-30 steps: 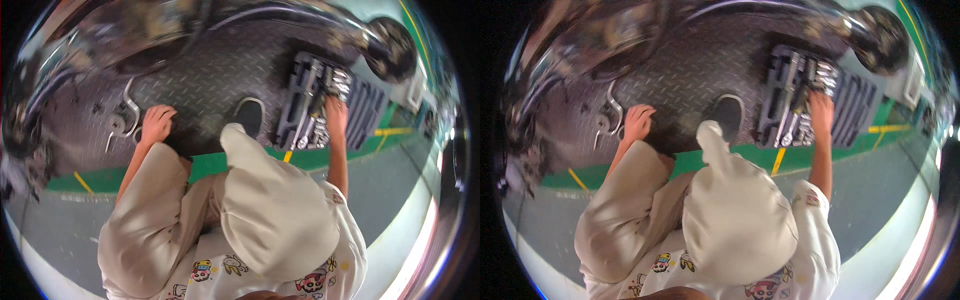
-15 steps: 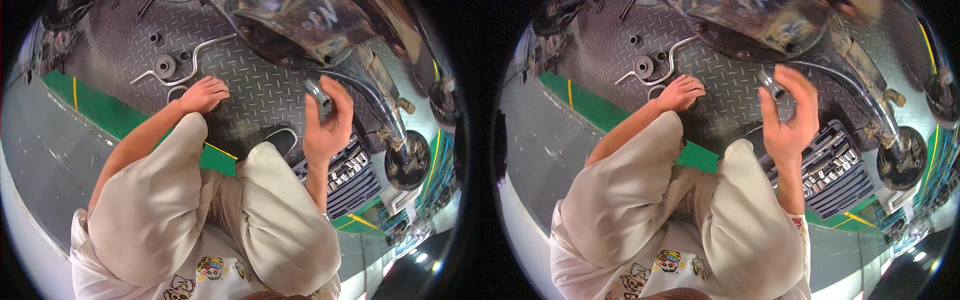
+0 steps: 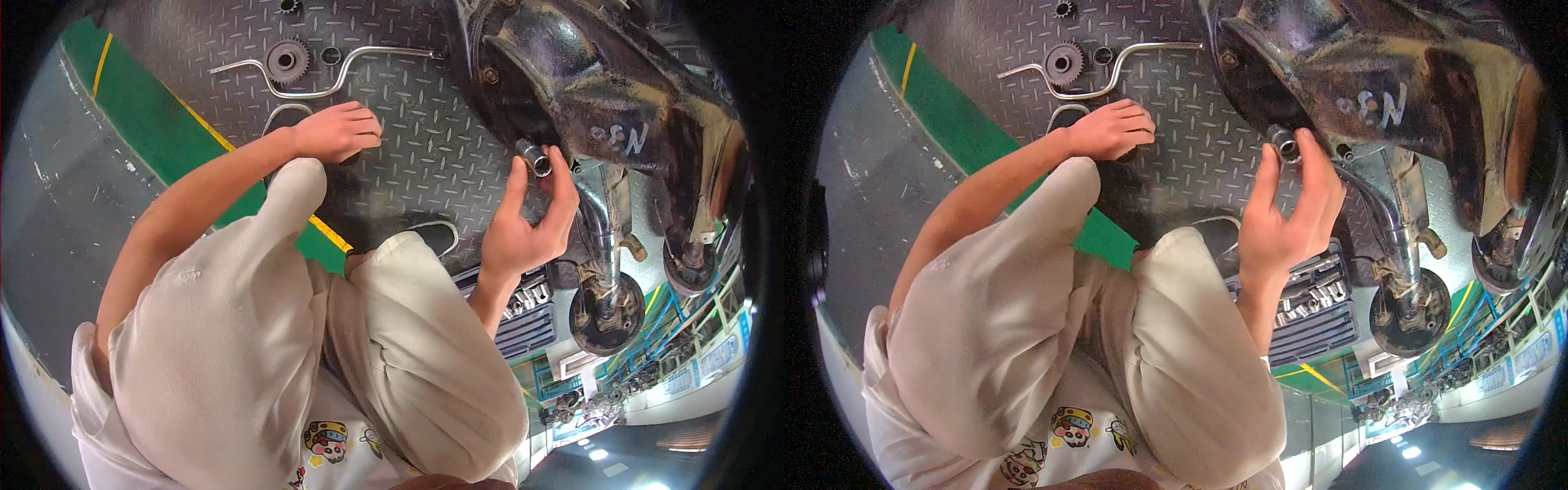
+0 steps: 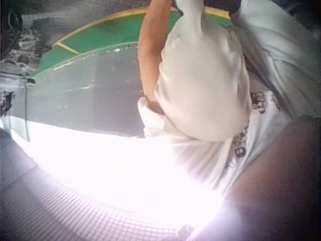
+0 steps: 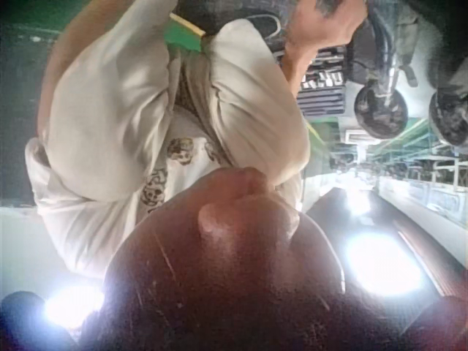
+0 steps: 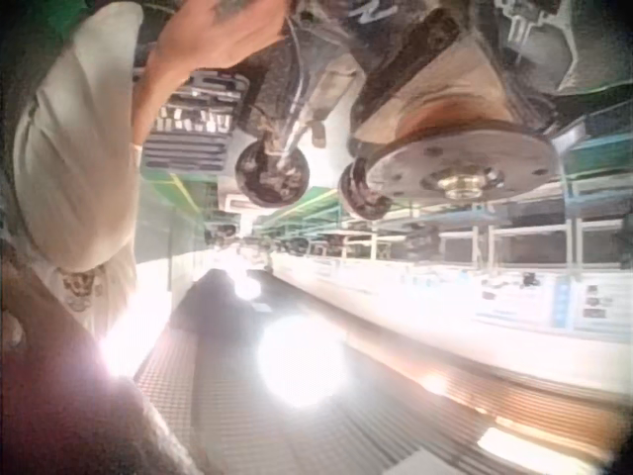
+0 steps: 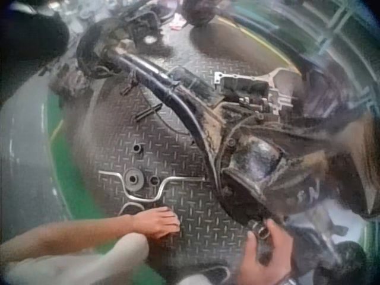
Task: The person opens a tool case, selects a socket and wrench, and proceeds to loosen and remove bolts from a vehicle axle assembly using the tool and their hands.
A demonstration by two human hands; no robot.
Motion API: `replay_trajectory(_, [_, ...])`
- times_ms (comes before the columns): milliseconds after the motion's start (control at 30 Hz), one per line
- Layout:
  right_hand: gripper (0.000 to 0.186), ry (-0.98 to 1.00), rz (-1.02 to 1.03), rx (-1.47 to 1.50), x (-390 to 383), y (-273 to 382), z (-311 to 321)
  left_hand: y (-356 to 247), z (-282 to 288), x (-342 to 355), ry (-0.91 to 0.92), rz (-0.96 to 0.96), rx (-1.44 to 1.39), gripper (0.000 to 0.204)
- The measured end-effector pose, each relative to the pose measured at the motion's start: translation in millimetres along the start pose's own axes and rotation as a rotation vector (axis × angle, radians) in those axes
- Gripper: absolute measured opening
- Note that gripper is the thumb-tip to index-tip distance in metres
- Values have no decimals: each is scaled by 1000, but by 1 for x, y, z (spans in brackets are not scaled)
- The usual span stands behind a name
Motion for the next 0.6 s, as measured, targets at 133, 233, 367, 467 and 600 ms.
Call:
replay_trajectory(133, [37, 2, 59, -72, 0, -2, -2, 0, -1, -2, 1, 9, 9, 27])
replay_trajectory(233, [38, 47, 70, -106, 3, 2, 2, -1, -1, -2, 6, 6, 6, 27])
replay_trajectory(367, [38, 50, 80, -125, 3, 1, 1, 1, -2, -1, 5, 4, -8, 27])
replay_trajectory(467, [38, 37, 62, -123, 1, 3, -1, 1, -1, 0, 10, 4, -18, 21])
replay_trajectory(600, [36, 32, 22, -98, -5, 4, -2, 2, 1, 0, 12, 2, -33, 28])
Point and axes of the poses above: each hand's wrist, its own x-axis towards the middle knuckle, its own z-axis out of the back of the hand, y = z × x, the point moved 1 cm from there along x, towards the middle knuckle
